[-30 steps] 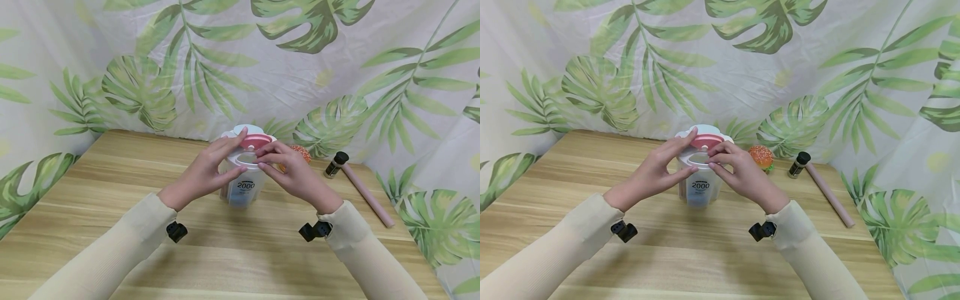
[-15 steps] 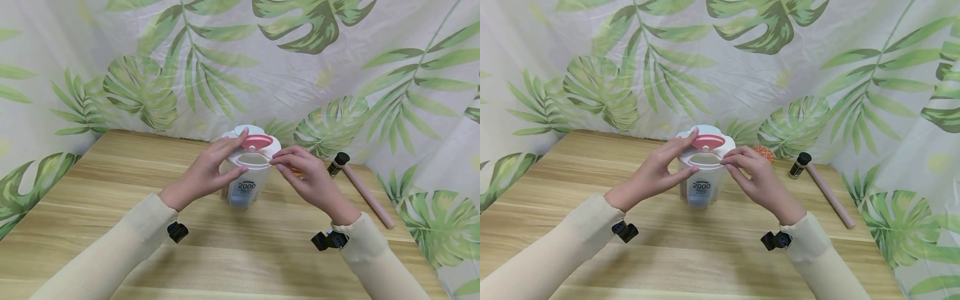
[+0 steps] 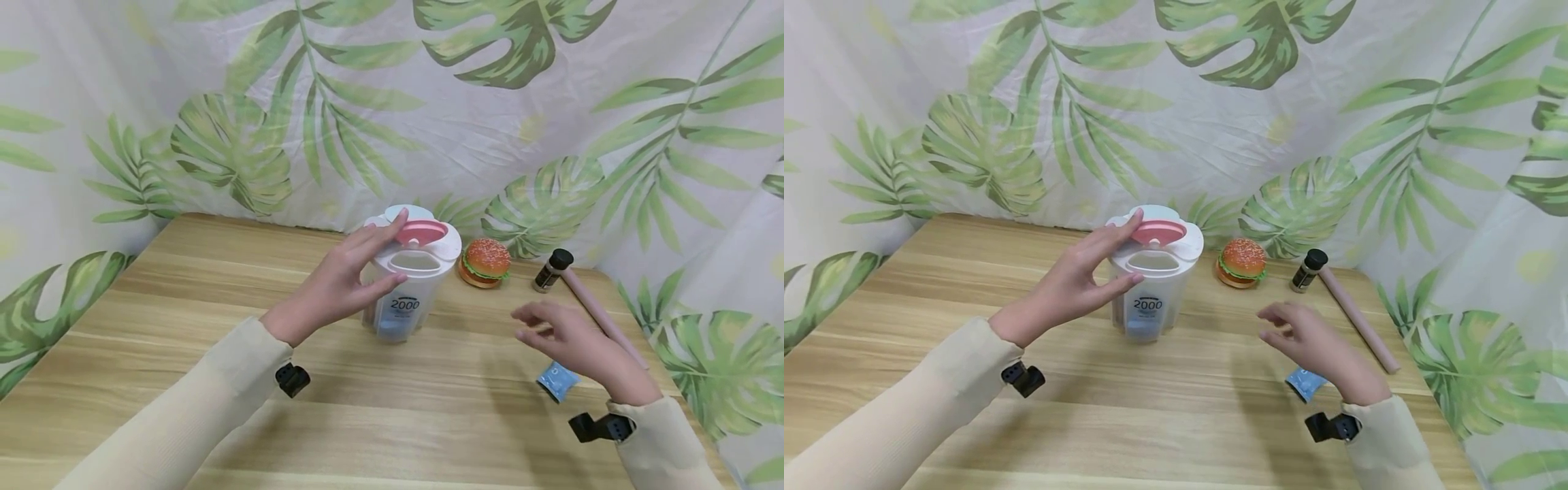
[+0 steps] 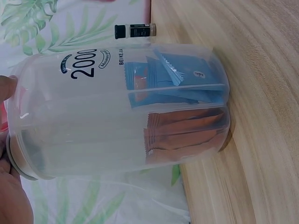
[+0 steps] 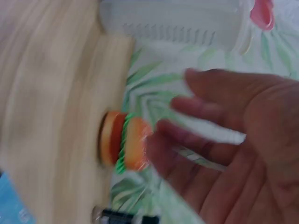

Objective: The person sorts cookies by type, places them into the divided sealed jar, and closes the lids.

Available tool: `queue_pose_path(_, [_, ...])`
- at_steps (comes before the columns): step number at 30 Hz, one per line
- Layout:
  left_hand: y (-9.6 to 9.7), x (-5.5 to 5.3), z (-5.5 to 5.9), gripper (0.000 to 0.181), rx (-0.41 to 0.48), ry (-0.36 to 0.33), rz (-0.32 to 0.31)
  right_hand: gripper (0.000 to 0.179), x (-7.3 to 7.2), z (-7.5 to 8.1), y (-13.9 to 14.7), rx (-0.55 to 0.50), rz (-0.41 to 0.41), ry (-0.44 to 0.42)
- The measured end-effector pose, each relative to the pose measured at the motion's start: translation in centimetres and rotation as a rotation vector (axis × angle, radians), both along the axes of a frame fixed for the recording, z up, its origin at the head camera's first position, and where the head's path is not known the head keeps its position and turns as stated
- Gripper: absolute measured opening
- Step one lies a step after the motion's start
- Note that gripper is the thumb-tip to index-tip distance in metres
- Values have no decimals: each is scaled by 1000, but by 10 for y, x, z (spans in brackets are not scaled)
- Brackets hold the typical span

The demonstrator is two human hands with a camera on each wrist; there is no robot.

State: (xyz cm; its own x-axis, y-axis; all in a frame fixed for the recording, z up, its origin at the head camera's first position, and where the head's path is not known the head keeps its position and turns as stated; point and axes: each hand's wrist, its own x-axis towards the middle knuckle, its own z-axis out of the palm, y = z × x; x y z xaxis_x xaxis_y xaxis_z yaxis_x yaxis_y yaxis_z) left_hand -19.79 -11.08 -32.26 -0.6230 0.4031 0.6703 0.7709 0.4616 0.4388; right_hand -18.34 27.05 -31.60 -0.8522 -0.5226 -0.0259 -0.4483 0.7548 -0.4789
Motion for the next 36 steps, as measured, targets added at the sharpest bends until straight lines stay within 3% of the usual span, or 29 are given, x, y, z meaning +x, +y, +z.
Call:
queue_pose_path(5, [2, 0, 1, 81, 1, 1, -10, 51, 3, -24, 43, 176, -100, -158])
queue_pose_path(11, [4, -2, 3, 82, 3, -1, -6, 52, 3, -44, 75, 204, -158, -257])
queue_pose_path(23, [3, -1, 5, 82, -14, -16, 4, 42, -4, -65, 77, 230, -210, -157])
queue_pose_path(36, [1, 0, 1, 81, -17, -17, 13, 36, -3, -72, 76, 171, -233, -155])
